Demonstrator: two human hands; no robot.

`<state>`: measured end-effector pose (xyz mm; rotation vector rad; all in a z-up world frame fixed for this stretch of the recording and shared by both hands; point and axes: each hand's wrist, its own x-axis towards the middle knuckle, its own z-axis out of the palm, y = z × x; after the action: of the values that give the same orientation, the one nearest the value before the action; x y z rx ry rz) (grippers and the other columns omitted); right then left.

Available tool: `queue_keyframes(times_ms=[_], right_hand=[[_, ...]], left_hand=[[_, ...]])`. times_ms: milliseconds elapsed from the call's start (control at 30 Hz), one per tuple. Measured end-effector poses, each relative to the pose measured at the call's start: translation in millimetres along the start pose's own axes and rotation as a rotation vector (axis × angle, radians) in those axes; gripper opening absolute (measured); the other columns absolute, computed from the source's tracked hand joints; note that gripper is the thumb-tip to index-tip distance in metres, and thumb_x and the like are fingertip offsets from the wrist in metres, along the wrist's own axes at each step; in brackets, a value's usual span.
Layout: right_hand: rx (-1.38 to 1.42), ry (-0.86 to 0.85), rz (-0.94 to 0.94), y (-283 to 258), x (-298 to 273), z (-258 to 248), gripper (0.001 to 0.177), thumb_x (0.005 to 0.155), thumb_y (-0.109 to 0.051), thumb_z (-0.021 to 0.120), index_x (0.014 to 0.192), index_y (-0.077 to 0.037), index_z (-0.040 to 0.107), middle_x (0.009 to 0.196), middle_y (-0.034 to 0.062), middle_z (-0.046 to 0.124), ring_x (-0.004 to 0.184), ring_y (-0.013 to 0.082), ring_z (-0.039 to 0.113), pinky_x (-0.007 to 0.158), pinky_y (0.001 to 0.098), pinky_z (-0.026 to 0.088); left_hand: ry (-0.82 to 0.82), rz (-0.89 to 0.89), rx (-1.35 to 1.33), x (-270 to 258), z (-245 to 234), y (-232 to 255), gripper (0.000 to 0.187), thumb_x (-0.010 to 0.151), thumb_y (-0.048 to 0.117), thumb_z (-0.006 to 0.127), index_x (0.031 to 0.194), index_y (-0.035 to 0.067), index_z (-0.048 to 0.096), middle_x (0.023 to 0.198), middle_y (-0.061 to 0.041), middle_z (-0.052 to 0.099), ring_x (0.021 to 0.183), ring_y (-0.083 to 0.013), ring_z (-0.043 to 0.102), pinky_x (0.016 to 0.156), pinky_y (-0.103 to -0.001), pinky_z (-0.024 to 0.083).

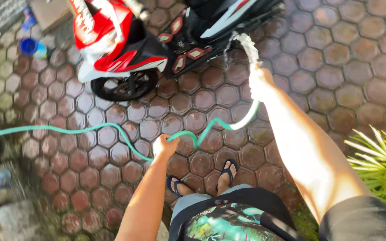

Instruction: Washing a red and white scooter using a water hose in an outdoor paved area.

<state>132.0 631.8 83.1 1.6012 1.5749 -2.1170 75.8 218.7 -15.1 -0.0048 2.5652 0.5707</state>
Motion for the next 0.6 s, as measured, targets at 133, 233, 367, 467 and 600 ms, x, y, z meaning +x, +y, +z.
queue_keyframes(times_ms=[133,233,367,467,600], right_hand=[[0.117,-0.097,0.069,26.0,20.3,-33.3,0.058,0.101,-0.062,0.041,0.058,-0.023,0.04,0.047,-0.0031,0.034,0.033,0.0191,0.031,0.035,0.0391,0.025],[0.329,-0.42,0.037,30.9,11.0,-34.3,0.054,0.101,-0.056,0.044,0.058,-0.025,0.034,0.046,-0.0043,0.03,0.031,0.0198,0.028,0.033,0.0401,0.026],[0.554,-0.22,0.052,15.0,-22.6,-4.9,0.041,0.097,-0.046,0.047,0.066,-0.021,0.043,0.049,-0.0021,0.031,0.036,0.0189,0.031,0.038,0.0388,0.029],[0.633,-0.215,0.153,3.3,-23.3,5.1,0.041,0.098,-0.044,0.049,0.065,-0.02,0.041,0.049,-0.003,0.029,0.036,0.0166,0.029,0.038,0.0358,0.027],[0.714,-0.231,0.109,-40.0,-33.7,-10.8,0.04,0.099,-0.04,0.049,0.066,-0.02,0.041,0.051,-0.0038,0.031,0.037,0.016,0.028,0.039,0.0343,0.028]], left_hand=[[0.009,-0.019,0.035,36.6,45.1,23.1,0.046,0.084,0.052,0.076,0.107,0.012,0.076,0.104,-0.017,0.077,0.097,-0.0331,0.074,0.089,-0.042,0.055],[0.037,0.199,-0.111,20.1,32.4,99.9,0.052,0.078,0.049,0.073,0.117,0.015,0.072,0.106,-0.014,0.078,0.1,-0.0297,0.074,0.089,-0.04,0.055],[-0.275,0.492,-0.461,-22.2,36.1,191.2,0.048,0.094,0.049,0.062,0.123,0.012,0.074,0.113,-0.009,0.075,0.106,-0.0202,0.068,0.093,-0.035,0.051],[-0.596,0.634,-0.774,-33.9,54.4,218.4,0.045,0.097,0.046,0.063,0.121,0.009,0.069,0.105,-0.005,0.07,0.095,-0.0146,0.063,0.086,-0.032,0.049],[-0.767,0.784,-0.481,-33.7,47.8,231.6,0.035,0.085,0.038,0.076,0.092,0.005,0.069,0.077,-0.005,0.068,0.073,-0.0156,0.064,0.069,-0.033,0.051]])
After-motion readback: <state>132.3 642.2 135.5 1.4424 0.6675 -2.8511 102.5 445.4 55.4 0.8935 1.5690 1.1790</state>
